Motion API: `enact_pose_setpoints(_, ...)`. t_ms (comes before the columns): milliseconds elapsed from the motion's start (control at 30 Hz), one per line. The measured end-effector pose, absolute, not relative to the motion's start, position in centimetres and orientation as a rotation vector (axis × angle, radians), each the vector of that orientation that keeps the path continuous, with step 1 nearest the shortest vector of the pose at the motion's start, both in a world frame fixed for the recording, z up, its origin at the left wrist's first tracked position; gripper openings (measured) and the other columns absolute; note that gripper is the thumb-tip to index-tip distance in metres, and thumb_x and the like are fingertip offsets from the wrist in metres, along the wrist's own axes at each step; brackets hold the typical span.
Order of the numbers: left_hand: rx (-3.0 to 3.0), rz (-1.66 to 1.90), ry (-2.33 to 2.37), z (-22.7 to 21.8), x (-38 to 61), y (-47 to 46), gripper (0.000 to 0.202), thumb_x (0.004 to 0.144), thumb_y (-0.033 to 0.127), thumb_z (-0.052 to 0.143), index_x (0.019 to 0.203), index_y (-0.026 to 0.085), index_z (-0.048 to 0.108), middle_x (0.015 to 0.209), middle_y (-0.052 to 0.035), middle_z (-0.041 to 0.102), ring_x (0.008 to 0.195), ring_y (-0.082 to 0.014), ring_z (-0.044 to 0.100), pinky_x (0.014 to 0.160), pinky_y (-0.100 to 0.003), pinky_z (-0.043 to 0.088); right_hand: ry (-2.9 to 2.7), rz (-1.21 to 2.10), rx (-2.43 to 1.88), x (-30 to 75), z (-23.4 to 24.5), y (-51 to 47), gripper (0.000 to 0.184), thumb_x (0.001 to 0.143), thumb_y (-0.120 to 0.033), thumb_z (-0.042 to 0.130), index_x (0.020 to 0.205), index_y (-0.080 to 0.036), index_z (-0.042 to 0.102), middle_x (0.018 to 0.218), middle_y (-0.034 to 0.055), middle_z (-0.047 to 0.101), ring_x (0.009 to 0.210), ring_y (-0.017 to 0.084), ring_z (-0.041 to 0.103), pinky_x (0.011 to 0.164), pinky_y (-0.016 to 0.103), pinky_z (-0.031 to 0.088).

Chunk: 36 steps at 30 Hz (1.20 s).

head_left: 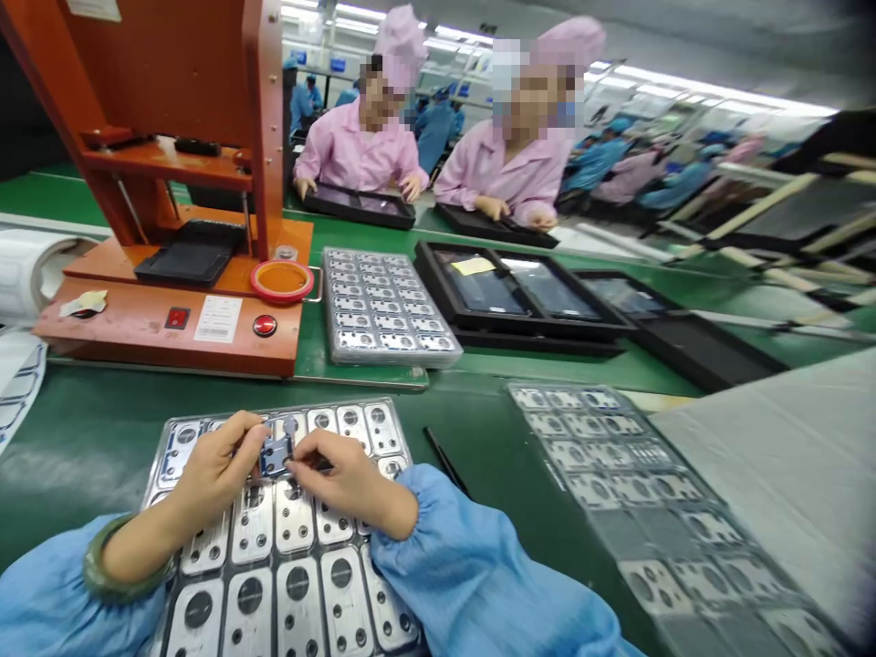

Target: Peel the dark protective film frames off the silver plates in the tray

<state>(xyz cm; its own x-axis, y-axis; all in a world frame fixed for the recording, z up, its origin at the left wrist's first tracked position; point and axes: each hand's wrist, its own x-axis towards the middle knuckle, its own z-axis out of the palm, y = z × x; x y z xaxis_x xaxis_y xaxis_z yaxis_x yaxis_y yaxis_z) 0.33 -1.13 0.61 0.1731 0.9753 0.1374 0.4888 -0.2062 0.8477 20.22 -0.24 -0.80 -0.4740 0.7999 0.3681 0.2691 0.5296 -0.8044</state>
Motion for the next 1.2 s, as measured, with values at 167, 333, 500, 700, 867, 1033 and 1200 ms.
enact_pose_setpoints(167,1.797,0.952,1.403,0.63,0.35,-1.07,0.03,0.09,0.043,0.041,0.078,0.02,0.056,0.05,0.0044,0.058,0.049,-0.0129,0.056,0.054,-0.023,0.043,-1.996,0.91,-0.897,20.21,-0.97,-0.34,0.009,0.084,-0.027,0.06,0.081,-0.018,0.059,0.073,-0.0002,0.061,0.062,0.009,0.056,0.061,0.02,0.049)
enact_pose_setpoints(333,1.746,0.985,1.415,0.95,0.55,-1.38,0.029,0.09,0.043,0.042,0.076,0.021,0.056,0.05,0.0046,0.057,0.049,-0.0133,0.054,0.055,-0.024,0.042,-1.982,0.953,-0.904,20.18,-1.17,-0.42,0.01,0.083,-0.027,0.061,0.08,-0.018,0.058,0.072,-0.0004,0.06,0.061,0.009,0.055,0.06,0.02,0.048)
enact_pose_setpoints(500,1.701,1.023,1.417,0.97,0.86,-1.63,0.028,0.088,0.041,0.044,0.074,0.021,0.057,0.049,0.0048,0.055,0.049,-0.0132,0.052,0.054,-0.023,0.041,-1.978,0.96,-0.908,20.21,-1.07,-0.44,0.011,0.082,-0.029,0.061,0.08,-0.018,0.059,0.071,0.0003,0.06,0.061,0.01,0.055,0.059,0.021,0.047)
enact_pose_setpoints(700,1.651,1.05,1.427,1.08,1.09,-1.81,0.027,0.088,0.041,0.045,0.074,0.021,0.056,0.048,0.0054,0.055,0.049,-0.0132,0.051,0.056,-0.024,0.04,-1.968,0.983,-0.899,20.27,-0.88,-0.51,0.011,0.082,-0.029,0.062,0.081,-0.018,0.061,0.071,0.0001,0.061,0.06,0.01,0.055,0.058,0.021,0.047)
enact_pose_setpoints(867,1.641,1.051,1.435,1.14,1.18,-1.85,0.027,0.087,0.041,0.045,0.074,0.021,0.057,0.048,0.0054,0.055,0.049,-0.0134,0.051,0.055,-0.024,0.039,-1.962,0.986,-0.899,20.21,-0.8,-0.55,0.01,0.081,-0.027,0.063,0.08,-0.018,0.061,0.07,-0.0003,0.061,0.058,0.01,0.055,0.057,0.02,0.046)
enact_pose_setpoints(1033,1.645,1.051,1.428,1.01,1.14,-1.83,0.027,0.087,0.042,0.045,0.074,0.021,0.057,0.048,0.0052,0.054,0.049,-0.0134,0.051,0.056,-0.024,0.04,-1.966,0.975,-0.914,20.17,-0.73,-0.57,0.01,0.081,-0.028,0.063,0.08,-0.018,0.061,0.07,-0.0004,0.061,0.058,0.009,0.054,0.056,0.019,0.046)
enact_pose_setpoints(1200,1.711,1.019,1.403,0.72,0.67,-1.42,0.028,0.088,0.041,0.044,0.075,0.02,0.057,0.048,0.0047,0.055,0.048,-0.0133,0.054,0.054,-0.024,0.042,-1.973,0.966,-0.921,20.17,-0.85,-0.5,0.01,0.082,-0.028,0.063,0.08,-0.018,0.061,0.07,-0.0003,0.062,0.057,0.009,0.054,0.055,0.02,0.047)
